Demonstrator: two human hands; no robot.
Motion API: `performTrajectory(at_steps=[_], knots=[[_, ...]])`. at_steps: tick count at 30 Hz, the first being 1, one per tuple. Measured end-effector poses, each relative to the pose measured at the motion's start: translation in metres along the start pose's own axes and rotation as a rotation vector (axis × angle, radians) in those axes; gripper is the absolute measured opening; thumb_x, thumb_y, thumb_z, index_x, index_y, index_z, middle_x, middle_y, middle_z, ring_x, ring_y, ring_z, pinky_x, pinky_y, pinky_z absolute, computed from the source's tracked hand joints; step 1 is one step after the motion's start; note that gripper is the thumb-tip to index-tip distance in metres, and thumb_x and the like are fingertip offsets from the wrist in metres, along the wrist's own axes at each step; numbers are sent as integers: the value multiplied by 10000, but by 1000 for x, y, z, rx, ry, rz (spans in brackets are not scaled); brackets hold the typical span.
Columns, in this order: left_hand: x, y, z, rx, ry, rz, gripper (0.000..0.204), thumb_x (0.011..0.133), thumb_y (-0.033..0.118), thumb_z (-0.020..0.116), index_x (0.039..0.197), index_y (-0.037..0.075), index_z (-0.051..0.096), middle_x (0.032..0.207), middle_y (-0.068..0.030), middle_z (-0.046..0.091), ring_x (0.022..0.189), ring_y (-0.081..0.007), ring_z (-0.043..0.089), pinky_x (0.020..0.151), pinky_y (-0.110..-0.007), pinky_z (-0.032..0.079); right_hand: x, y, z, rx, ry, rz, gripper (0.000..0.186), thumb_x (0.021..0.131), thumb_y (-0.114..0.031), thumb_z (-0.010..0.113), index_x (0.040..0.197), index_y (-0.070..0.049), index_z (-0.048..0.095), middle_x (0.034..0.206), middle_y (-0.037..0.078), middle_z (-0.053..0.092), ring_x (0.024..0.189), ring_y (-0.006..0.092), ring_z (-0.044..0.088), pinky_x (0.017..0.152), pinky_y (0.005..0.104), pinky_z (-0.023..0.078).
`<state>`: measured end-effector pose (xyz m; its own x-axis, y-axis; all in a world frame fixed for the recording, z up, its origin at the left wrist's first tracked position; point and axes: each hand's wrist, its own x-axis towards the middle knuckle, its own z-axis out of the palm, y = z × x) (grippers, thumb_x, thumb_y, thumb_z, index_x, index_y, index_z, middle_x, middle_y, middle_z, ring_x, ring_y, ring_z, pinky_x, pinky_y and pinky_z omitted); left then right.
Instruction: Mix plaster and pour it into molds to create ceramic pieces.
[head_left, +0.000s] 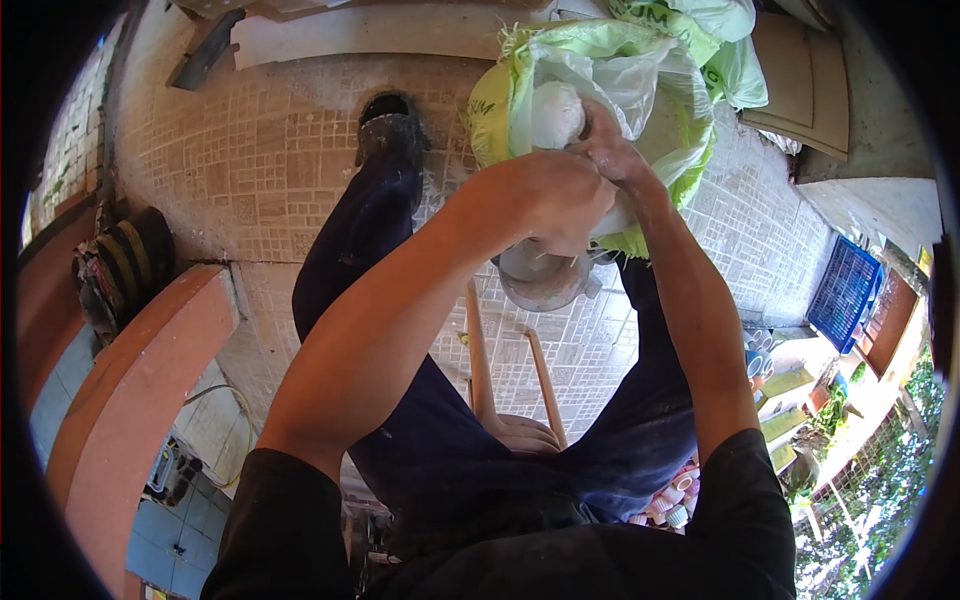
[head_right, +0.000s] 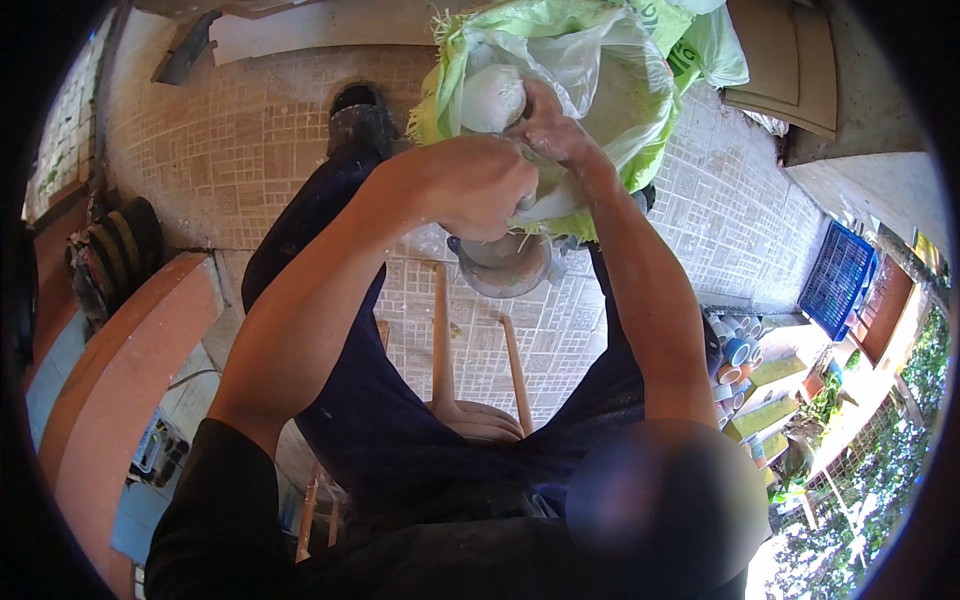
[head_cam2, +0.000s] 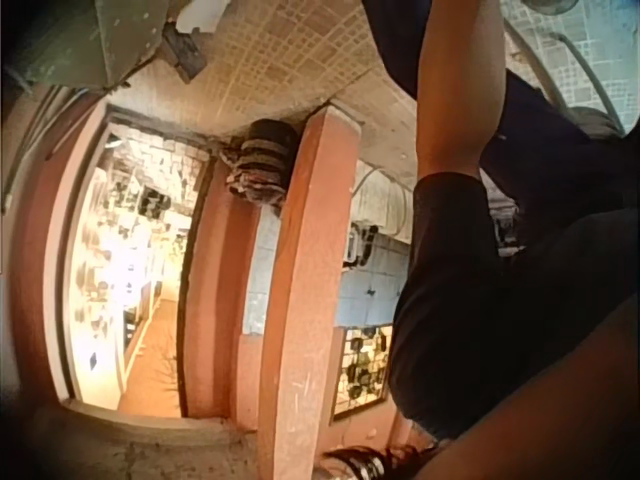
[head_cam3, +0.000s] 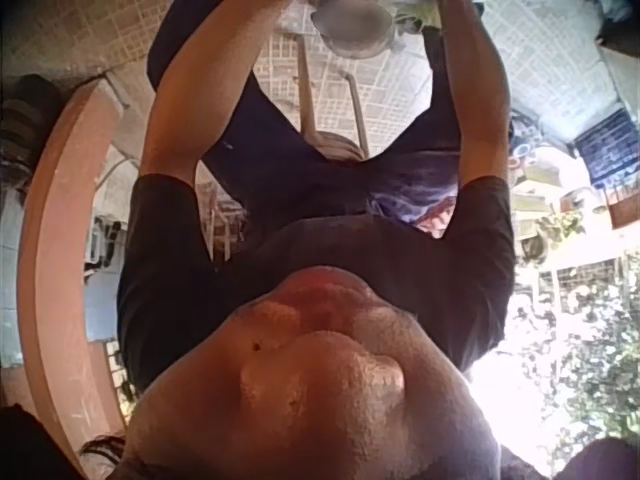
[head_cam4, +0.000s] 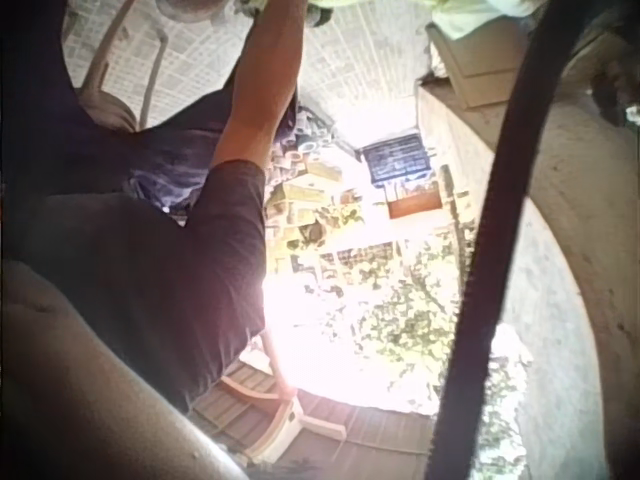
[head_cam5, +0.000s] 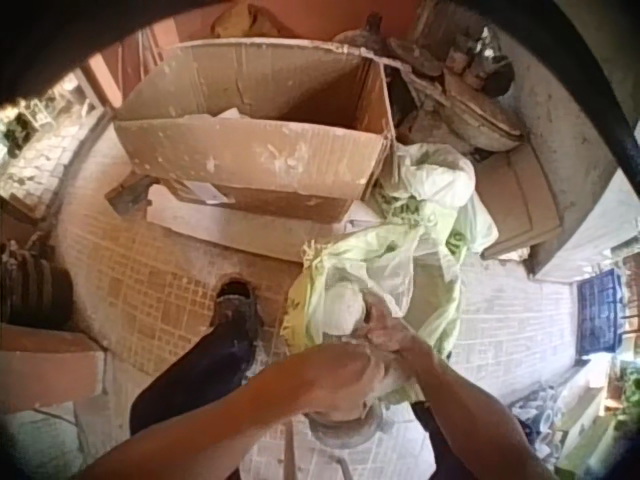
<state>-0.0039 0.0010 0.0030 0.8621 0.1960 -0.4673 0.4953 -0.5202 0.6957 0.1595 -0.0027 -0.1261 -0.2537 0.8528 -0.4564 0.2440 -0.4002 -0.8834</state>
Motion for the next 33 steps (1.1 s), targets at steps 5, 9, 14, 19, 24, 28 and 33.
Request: performTrajectory(at_steps=[5, 9, 14, 19, 24, 28, 33], knots=[[2, -1, 2, -16, -16, -11, 159, 623, 18, 551, 744, -21, 647, 702, -232, 603, 674, -353, 605, 624, -417, 469, -47, -24, -21, 25, 107, -195, 775, 599, -3, 795, 1265, 5, 399, 1188, 89, 523, 1102, 181, 501, 992, 316, 376], [2, -13, 10, -126, 47, 23, 170, 652, 9, 544, 782, -7, 652, 703, -216, 605, 645, -334, 589, 614, -394, 454, -92, -59, -27, 98, 214, -257, 815, 584, -52, 832, 1262, 9, 384, 1163, 98, 534, 1089, 170, 508, 968, 333, 400], [0, -11, 2, 25, 45, -3, 210, 666, -8, 538, 835, 2, 662, 745, -205, 626, 692, -322, 611, 646, -385, 464, -163, -83, -31, -66, 316, -248, 786, 564, -107, 845, 1221, 21, 433, 1113, 129, 570, 1043, 204, 550, 935, 332, 420], [-3, -15, 4, -37, 96, -2, 280, 670, -37, 545, 912, 19, 674, 825, -190, 652, 762, -313, 632, 693, -364, 482, -231, -65, 9, 253, 94, -45, 851, 544, -23, 795, 1285, -34, 376, 1245, 142, 510, 1159, 238, 480, 1005, 387, 360], [2, -22, 14, -75, 138, 38, 155, 694, 82, 579, 806, 15, 662, 759, -214, 627, 711, -342, 610, 670, -407, 480, -235, 16, 48, 62, -82, 204, 945, 523, 9, 826, 1330, -46, 337, 1240, 66, 477, 1179, 171, 438, 1018, 350, 340], [-2, -11, 2, 15, 72, 4, 168, 700, 86, 568, 820, 22, 666, 760, -212, 631, 715, -337, 615, 688, -402, 487, -204, 81, 86, -185, 38, 86, 978, 513, -33, 837, 1333, -13, 304, 1222, 127, 498, 1155, 227, 479, 979, 362, 387], [-8, -13, 1, -22, 76, -7, 180, 700, 84, 557, 827, 32, 673, 773, -203, 638, 723, -337, 617, 704, -398, 490, -149, 73, 124, -923, 5, 459, 656, 695, -312, 687, 1199, 41, 459, 1015, 215, 605, 895, 388, 601, 784, 461, 475]])
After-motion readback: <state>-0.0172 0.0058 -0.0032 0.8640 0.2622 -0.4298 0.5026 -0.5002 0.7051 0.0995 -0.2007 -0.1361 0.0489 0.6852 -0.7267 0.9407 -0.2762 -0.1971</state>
